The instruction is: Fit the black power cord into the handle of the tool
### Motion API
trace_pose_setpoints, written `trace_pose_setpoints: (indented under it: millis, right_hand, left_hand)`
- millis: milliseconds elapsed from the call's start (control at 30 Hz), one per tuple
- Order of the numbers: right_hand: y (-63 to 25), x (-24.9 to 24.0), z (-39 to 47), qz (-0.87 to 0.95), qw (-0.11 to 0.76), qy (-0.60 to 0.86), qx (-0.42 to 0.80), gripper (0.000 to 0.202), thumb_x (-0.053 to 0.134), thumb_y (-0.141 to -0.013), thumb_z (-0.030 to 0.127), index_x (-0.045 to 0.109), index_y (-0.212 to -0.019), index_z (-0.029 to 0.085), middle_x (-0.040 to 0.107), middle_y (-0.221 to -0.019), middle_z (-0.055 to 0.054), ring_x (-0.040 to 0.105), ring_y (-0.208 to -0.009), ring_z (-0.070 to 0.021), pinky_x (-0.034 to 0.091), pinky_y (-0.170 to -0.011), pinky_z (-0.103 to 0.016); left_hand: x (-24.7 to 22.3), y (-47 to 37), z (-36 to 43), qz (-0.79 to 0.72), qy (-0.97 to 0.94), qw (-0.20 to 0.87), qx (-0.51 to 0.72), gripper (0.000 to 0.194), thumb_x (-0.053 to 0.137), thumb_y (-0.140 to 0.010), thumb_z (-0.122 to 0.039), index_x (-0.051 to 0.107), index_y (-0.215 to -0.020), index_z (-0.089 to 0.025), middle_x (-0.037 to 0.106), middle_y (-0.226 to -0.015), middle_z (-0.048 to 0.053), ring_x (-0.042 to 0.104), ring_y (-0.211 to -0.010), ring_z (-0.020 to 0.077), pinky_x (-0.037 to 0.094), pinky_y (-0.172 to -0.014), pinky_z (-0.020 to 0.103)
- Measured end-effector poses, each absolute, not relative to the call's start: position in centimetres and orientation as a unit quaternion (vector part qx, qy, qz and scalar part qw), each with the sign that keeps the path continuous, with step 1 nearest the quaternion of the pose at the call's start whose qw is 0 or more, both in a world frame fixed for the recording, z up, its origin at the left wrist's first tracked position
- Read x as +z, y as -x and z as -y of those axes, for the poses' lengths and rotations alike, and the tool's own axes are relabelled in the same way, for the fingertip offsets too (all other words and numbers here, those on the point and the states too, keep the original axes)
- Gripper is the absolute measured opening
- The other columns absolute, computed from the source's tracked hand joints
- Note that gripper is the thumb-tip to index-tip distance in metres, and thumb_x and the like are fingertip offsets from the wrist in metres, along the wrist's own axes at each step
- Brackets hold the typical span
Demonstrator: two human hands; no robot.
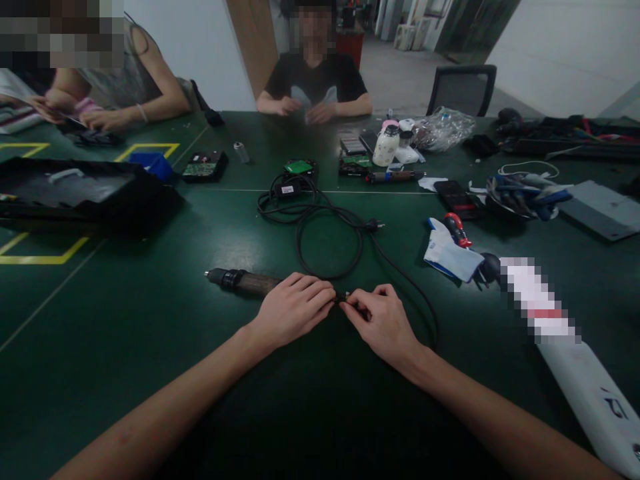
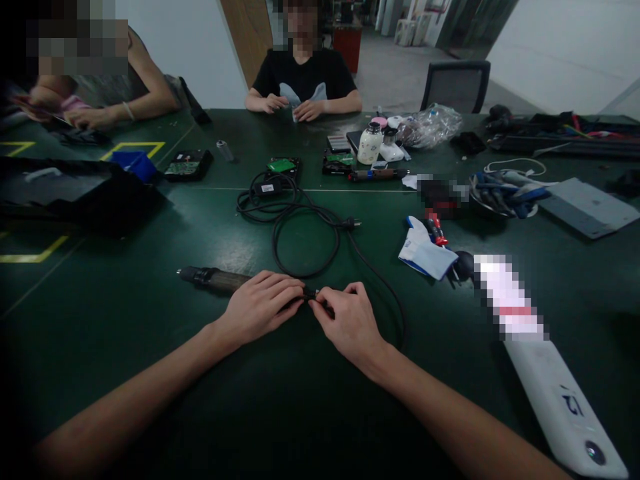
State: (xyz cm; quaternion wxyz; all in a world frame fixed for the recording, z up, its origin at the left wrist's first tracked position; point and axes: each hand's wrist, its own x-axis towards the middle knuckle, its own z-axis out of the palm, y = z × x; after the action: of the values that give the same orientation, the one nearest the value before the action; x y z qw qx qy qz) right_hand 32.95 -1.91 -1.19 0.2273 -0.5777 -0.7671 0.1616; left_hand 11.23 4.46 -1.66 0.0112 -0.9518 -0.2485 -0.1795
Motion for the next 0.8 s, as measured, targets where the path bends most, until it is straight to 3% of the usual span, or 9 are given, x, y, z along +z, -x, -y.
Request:
trace_pose_setpoints:
  millis: [800]
  right_hand:
    - [-33.08, -1.17, 1.88, 0.772, 0.220, 0.572, 0.171, 0.018, 0.056, -0.102, 0.033, 0.064, -0.089, 0.023, 0.071, -0.079, 0.002, 0.055, -0.065, -0.0149, 0.035, -0.084, -0.036]
  left_hand:
    - [-1.89, -11.17, -4.47, 0.245, 0.948, -0.014, -0.201, 0.024, 0.054, -0.098, -0.031, 0.063, -0.119, -0.021, 0.070, -0.119, 0.004, 0.064, -0.115, 0.0203, 0.051, -0.097, 0.037]
